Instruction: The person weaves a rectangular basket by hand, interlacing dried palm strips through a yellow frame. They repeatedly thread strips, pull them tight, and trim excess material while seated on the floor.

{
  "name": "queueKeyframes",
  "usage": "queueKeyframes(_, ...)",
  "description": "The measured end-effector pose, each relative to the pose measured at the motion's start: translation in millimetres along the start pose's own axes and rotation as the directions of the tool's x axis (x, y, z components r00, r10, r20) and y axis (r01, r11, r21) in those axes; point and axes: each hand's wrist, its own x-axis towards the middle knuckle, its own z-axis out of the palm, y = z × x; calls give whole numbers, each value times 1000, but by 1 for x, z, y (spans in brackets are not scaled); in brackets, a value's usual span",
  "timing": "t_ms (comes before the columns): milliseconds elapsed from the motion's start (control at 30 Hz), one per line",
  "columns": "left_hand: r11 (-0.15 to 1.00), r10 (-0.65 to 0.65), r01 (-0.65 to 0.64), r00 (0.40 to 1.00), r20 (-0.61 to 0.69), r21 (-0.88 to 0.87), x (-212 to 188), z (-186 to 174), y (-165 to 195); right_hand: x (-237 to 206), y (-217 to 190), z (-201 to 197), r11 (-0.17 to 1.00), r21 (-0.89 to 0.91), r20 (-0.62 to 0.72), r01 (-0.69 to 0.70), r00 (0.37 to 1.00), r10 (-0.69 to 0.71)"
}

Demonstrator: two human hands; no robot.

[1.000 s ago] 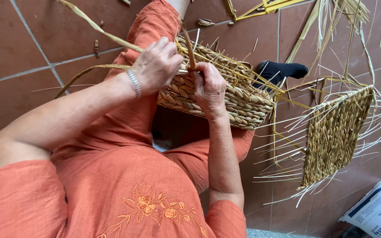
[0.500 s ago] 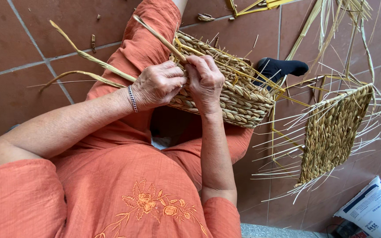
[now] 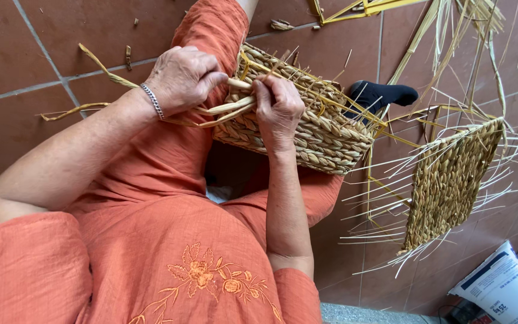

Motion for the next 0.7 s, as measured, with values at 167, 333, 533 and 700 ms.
queueKeyframes(167, 994, -112, 112, 994, -7, -21, 4, 21, -7, -9, 7, 4, 961, 164, -18, -224, 973, 230)
queueKeyframes(333, 975, -177, 185, 982, 72, -120, 4, 24, 3, -56, 43, -37, 687, 678, -80, -261, 904, 421)
queueKeyframes(533, 958, -168, 184, 982, 88, -222, -14, 25, 1, -188, 82, -128, 767, 580, -455, -275, 671, 585)
queueKeyframes(700, 972, -131, 155, 981, 144, -176, -37, 23, 9, -341, 87, -180, 701, 505, -616, -505, 358, 702)
